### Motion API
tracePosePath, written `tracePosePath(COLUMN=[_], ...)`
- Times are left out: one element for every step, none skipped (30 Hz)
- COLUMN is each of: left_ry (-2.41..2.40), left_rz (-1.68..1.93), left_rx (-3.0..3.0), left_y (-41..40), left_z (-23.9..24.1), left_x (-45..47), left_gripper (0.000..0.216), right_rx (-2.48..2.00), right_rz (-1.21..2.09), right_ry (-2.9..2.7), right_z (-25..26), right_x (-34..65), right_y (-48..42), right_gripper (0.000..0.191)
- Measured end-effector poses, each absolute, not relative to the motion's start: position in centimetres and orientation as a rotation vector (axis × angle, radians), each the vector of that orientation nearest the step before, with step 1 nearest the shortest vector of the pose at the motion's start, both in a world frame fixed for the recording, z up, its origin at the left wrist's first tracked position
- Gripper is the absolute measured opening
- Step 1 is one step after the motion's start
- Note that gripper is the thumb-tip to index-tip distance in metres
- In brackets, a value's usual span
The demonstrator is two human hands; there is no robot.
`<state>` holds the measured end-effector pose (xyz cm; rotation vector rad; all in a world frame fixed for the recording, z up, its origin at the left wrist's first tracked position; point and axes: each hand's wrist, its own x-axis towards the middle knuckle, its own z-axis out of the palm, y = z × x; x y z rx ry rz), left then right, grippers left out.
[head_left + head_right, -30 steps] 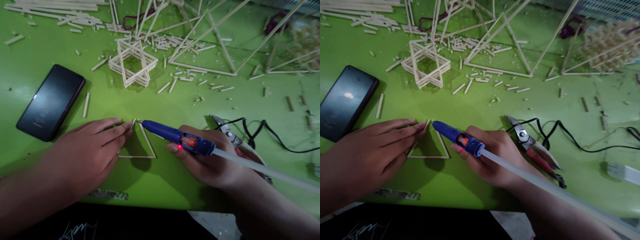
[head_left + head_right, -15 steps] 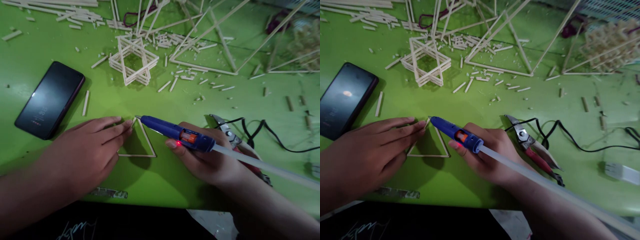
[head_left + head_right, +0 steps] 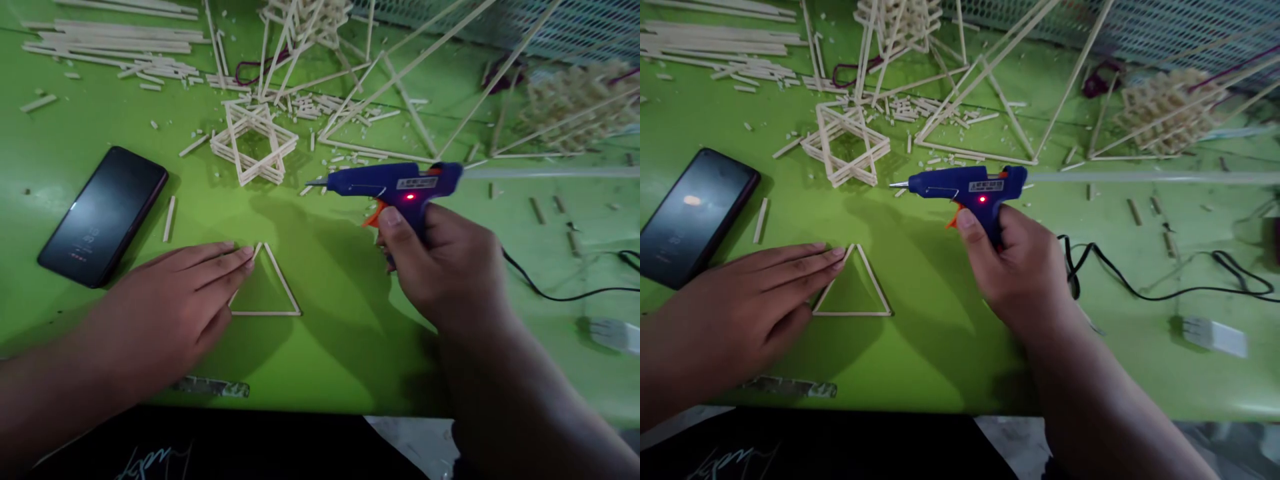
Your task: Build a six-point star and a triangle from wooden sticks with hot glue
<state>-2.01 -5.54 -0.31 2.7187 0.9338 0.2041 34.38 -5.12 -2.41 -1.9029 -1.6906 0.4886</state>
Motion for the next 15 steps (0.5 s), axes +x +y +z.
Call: tracePosePath(left_ry=[0.927,0.923,0.921,0.922,0.921,0.922,0.924,0.925,0.930,0.938,0.950,0.961,0.970,0.977,0.984], left_rz=[0.210,0.214,0.219,0.220,0.217,0.216,0.216,0.219,0.219,0.218,0.215,0.206,0.195,0.185,0.175], left_rx=[2.721,2.720,2.716,2.710,2.704,2.698,2.692,2.688,2.685,2.681,2.675,2.670,2.668,2.668,2.670], left_y=[-5.5,-5.5,-5.5,-5.5,-5.5,-5.5,-5.5,-5.5,-5.5,-5.6,-5.7,-5.7,-5.8,-5.8,-5.9], left_z=[-0.3,-0.3,-0.3,-0.3,-0.3,-0.3,-0.3,-0.3,-0.3,-0.2,-0.2,-0.3,-0.3,-0.3,-0.3], left_x=[-2.0,-2.1,-2.1,-2.1,-2.1,-2.1,-2.1,-2.1,-2.1,-2.1,-2.1,-2.0,-2.0,-2.0,-1.9], left_gripper=[0.052,0.052,0.052,0.052,0.052,0.052,0.052,0.052,0.052,0.052,0.052,0.053,0.053,0.054,0.054], right_rx=[-1.957,-2.001,-2.050,-2.090,-2.124,-2.153,-2.180,-2.203,-2.216,-2.200,-2.152,-2.073,-1.974,-1.854,-1.737], right_rz=[0.405,0.341,0.288,0.263,0.243,0.212,0.177,0.130,0.072,-0.006,-0.097,-0.192,-0.270,-0.315,-0.296], right_ry=[-1.735,-1.787,-1.821,-1.856,-1.885,-1.902,-1.913,-1.918,-1.922,-1.928,-1.942,-1.958,-1.971,-1.992,-2.020], right_z=[-2.7,-2.9,-3.1,-3.3,-3.3,-3.3,-3.2,-2.9,-2.6,-2.2,-1.8,-1.3,-0.8,-0.3,0.0], right_x=[34.3,34.2,34.1,33.9,33.8,33.6,33.5,33.5,33.4,33.4,33.4,33.3,33.1,32.9,32.5], right_y=[-4.9,-4.6,-4.4,-4.1,-3.9,-3.8,-3.7,-3.7,-3.8,-4.0,-4.3,-4.7,-5.2,-5.7,-6.1], right_gripper=[0.058,0.063,0.065,0.066,0.064,0.062,0.058,0.053,0.047,0.041,0.037,0.035,0.032,0.029,0.024])
